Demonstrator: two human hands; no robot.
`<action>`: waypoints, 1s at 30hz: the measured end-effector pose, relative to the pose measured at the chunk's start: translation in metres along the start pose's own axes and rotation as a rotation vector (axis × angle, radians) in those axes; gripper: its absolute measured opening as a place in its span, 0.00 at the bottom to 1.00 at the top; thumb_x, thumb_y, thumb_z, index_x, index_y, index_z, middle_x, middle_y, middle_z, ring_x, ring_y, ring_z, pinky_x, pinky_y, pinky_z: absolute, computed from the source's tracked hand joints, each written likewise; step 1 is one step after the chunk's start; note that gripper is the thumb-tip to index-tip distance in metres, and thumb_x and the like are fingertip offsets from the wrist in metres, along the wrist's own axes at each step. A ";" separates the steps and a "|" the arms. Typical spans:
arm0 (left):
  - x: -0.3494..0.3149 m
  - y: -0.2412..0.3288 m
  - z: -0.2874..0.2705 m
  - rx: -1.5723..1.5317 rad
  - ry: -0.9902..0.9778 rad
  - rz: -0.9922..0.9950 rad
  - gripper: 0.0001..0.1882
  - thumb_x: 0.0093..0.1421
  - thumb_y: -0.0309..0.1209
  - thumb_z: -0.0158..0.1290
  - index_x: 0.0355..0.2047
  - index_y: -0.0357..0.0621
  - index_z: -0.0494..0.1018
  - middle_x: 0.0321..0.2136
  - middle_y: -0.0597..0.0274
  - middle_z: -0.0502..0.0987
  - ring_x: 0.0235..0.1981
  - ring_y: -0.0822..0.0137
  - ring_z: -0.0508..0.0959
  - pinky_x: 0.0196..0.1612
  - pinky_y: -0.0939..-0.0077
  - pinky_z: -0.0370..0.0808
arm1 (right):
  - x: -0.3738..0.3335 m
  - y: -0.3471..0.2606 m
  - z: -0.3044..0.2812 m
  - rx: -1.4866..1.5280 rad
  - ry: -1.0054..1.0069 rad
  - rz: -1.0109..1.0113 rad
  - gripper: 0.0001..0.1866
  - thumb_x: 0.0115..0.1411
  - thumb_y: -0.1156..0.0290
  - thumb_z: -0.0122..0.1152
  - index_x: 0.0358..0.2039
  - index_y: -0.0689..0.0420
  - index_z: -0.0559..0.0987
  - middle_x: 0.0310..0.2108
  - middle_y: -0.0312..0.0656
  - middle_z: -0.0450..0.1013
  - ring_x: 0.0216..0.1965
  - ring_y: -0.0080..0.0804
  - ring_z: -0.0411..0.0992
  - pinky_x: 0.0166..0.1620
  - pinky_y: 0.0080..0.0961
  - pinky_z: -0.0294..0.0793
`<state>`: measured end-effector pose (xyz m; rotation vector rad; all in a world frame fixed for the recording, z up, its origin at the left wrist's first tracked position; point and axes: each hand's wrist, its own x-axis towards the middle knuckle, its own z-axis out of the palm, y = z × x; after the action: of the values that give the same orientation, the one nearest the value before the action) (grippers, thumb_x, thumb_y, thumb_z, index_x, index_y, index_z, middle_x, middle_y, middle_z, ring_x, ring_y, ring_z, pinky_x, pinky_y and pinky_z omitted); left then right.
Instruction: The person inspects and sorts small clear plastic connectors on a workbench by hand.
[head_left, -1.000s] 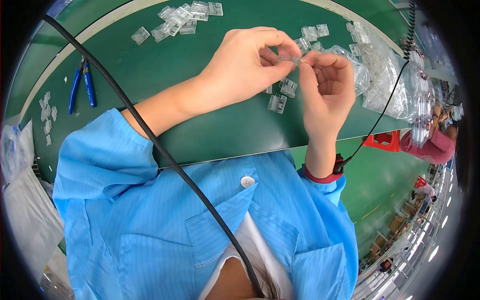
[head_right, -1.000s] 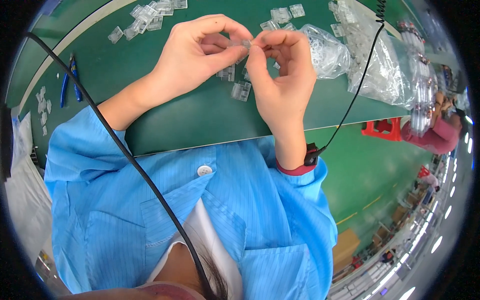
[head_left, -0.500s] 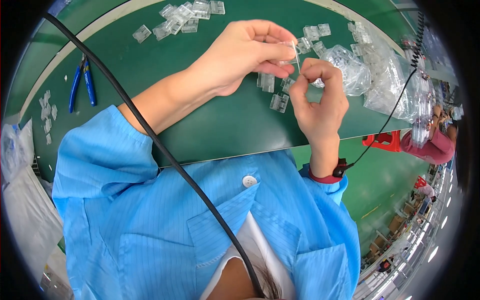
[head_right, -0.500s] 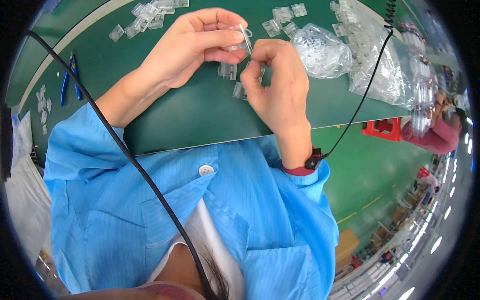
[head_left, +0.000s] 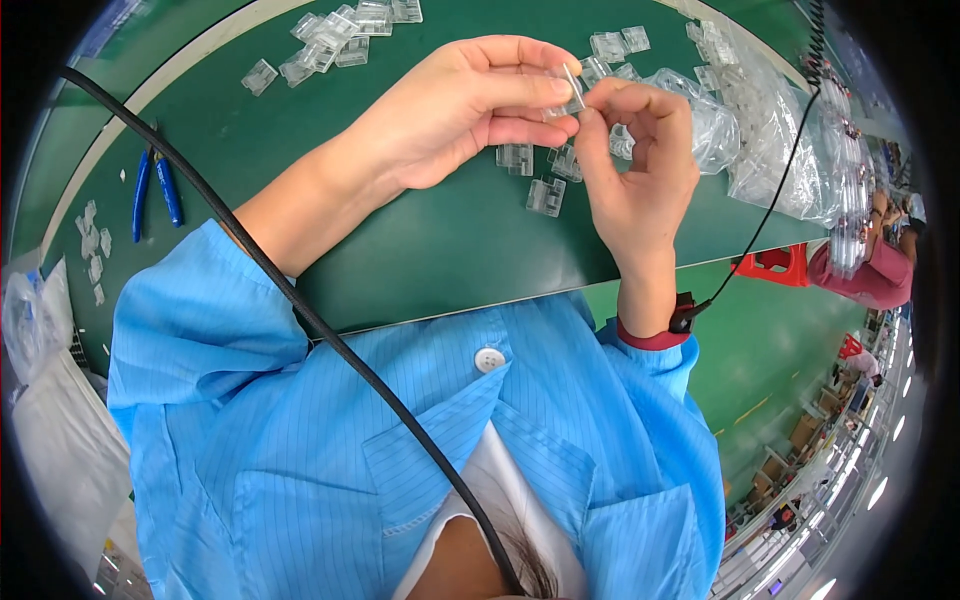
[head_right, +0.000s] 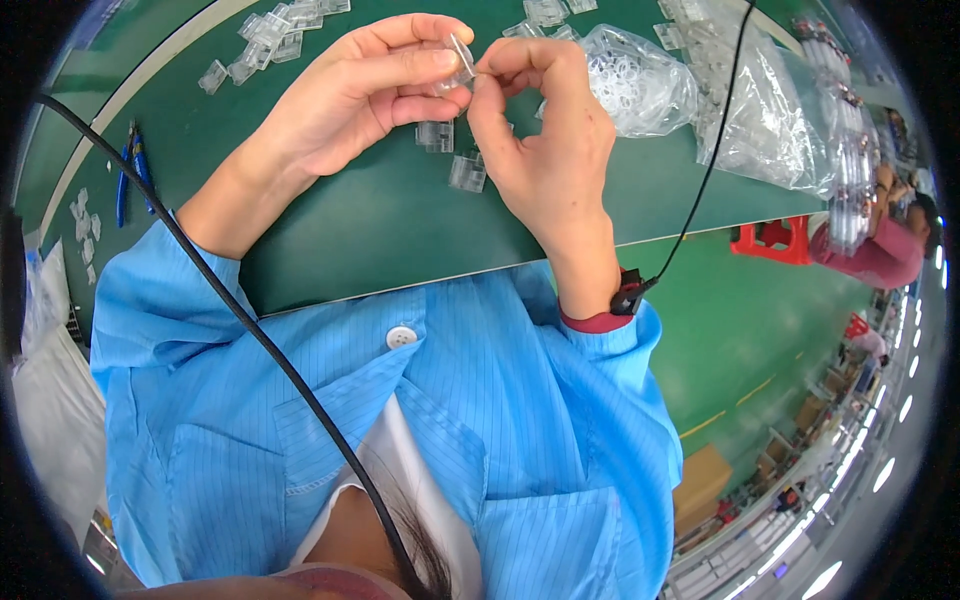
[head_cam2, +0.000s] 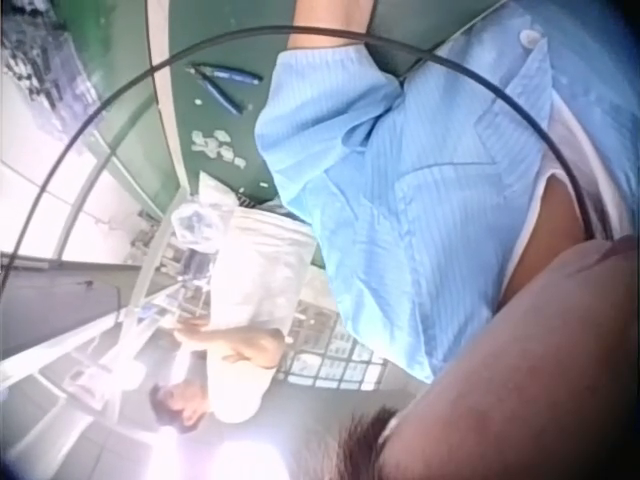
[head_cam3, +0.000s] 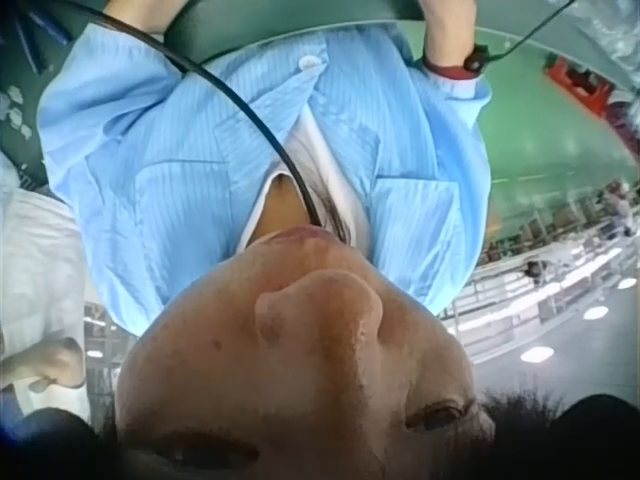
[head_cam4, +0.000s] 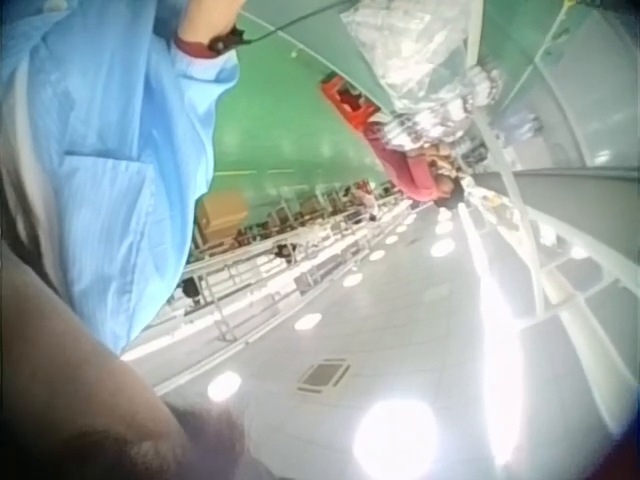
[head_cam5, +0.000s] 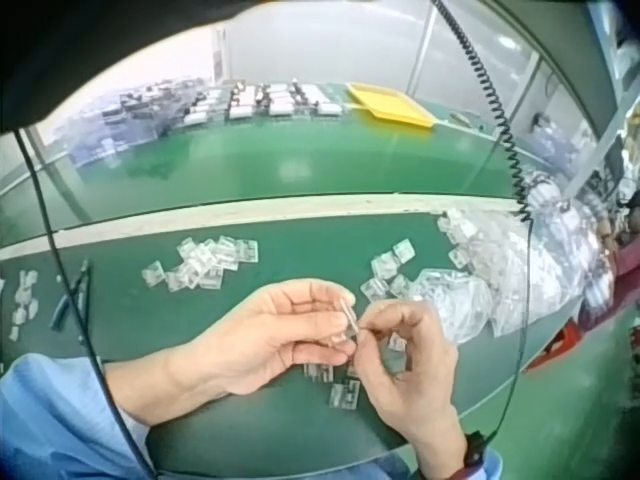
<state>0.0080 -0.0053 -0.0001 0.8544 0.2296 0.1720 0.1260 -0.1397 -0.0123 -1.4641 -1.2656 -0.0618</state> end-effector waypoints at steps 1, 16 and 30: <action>0.000 0.001 0.000 0.003 -0.001 0.003 0.13 0.58 0.27 0.56 0.43 0.37 0.72 0.35 0.59 0.77 0.37 0.65 0.80 0.44 0.75 0.78 | 0.002 -0.001 -0.001 0.001 0.001 -0.004 0.12 0.50 0.84 0.61 0.34 0.62 0.70 0.30 0.40 0.74 0.28 0.24 0.73 0.33 0.19 0.73; -0.001 -0.004 0.005 0.236 -0.069 0.078 0.19 0.61 0.27 0.53 0.52 0.40 0.68 0.36 0.62 0.76 0.36 0.72 0.79 0.42 0.79 0.78 | 0.016 -0.011 -0.021 0.589 -0.067 0.680 0.09 0.55 0.79 0.61 0.36 0.64 0.73 0.33 0.44 0.76 0.32 0.25 0.74 0.35 0.19 0.74; -0.002 0.001 -0.003 0.117 -0.075 0.005 0.11 0.61 0.27 0.52 0.44 0.38 0.72 0.35 0.60 0.77 0.37 0.71 0.80 0.43 0.80 0.78 | 0.000 -0.007 -0.061 0.434 0.246 0.539 0.12 0.54 0.85 0.59 0.36 0.63 0.68 0.32 0.44 0.73 0.33 0.31 0.76 0.37 0.26 0.78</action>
<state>0.0054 -0.0032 -0.0007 0.9757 0.1685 0.1321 0.1563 -0.1862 0.0139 -1.3198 -0.6070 0.3613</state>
